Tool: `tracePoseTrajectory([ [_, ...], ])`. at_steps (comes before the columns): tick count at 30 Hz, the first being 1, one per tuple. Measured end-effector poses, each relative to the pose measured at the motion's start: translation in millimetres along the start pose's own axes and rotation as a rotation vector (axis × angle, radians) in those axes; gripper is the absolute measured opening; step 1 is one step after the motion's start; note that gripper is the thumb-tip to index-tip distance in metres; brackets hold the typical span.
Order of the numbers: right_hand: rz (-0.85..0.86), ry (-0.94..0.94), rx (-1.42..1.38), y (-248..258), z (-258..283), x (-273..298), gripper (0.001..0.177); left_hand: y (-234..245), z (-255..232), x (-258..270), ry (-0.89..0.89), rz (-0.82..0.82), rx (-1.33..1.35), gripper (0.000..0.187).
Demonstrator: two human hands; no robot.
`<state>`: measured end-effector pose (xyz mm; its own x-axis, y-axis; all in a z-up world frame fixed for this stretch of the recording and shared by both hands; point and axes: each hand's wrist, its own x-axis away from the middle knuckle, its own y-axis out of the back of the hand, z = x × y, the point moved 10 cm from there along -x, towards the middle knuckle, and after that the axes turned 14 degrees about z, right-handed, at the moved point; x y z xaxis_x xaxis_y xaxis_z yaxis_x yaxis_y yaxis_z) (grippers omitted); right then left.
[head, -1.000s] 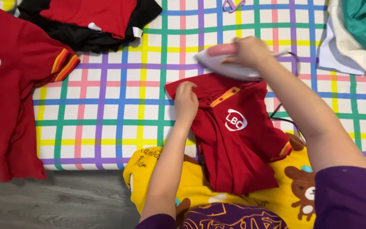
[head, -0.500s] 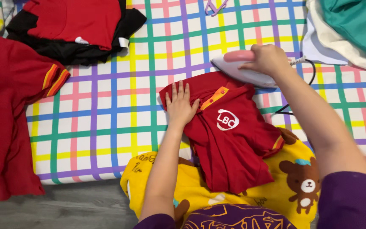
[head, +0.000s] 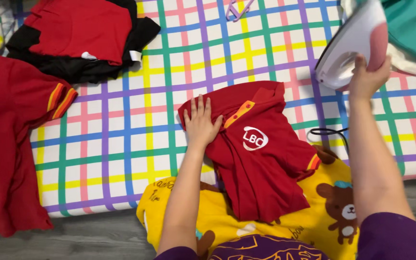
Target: The person irons a red polo shirt on a bed. They repeatedly unfold, smooth, and iron different sections of the shirt, including the collar, sleeves, and back, then refold it.
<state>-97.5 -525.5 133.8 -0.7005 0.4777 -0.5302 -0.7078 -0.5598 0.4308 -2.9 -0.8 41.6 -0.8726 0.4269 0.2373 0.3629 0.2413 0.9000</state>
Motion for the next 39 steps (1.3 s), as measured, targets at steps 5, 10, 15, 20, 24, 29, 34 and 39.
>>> tracePoseTrajectory([
  [5,-0.140,-0.141,-0.267,14,-72,53,0.054,1,0,-1,-0.002,0.010,-0.016,0.080],
  [10,-0.142,-0.058,-0.388,20,-80,77,0.038,15,-5,7,-0.006,-0.034,0.054,0.081],
  [15,-0.072,-0.160,-0.294,22,-77,73,0.041,16,-53,11,-0.044,0.054,0.054,0.082],
  [20,0.126,-0.251,-0.183,27,-60,63,0.039,12,-148,-10,-0.237,-0.007,0.213,0.093],
  [24,0.274,-0.426,-0.261,28,-58,67,0.037,-24,-172,-29,-0.059,0.078,0.026,0.086],
  [29,0.382,-0.457,-0.255,30,-39,70,0.040,-50,-167,-24,-0.153,0.060,0.108,0.043],
  [34,0.374,-0.491,-0.230,32,-28,69,0.045,-59,-130,-25,-0.167,-0.006,0.791,0.044],
  [39,0.336,-0.469,-0.202,32,-31,73,0.057,-61,-113,-28,-0.209,-0.066,1.030,0.048],
])
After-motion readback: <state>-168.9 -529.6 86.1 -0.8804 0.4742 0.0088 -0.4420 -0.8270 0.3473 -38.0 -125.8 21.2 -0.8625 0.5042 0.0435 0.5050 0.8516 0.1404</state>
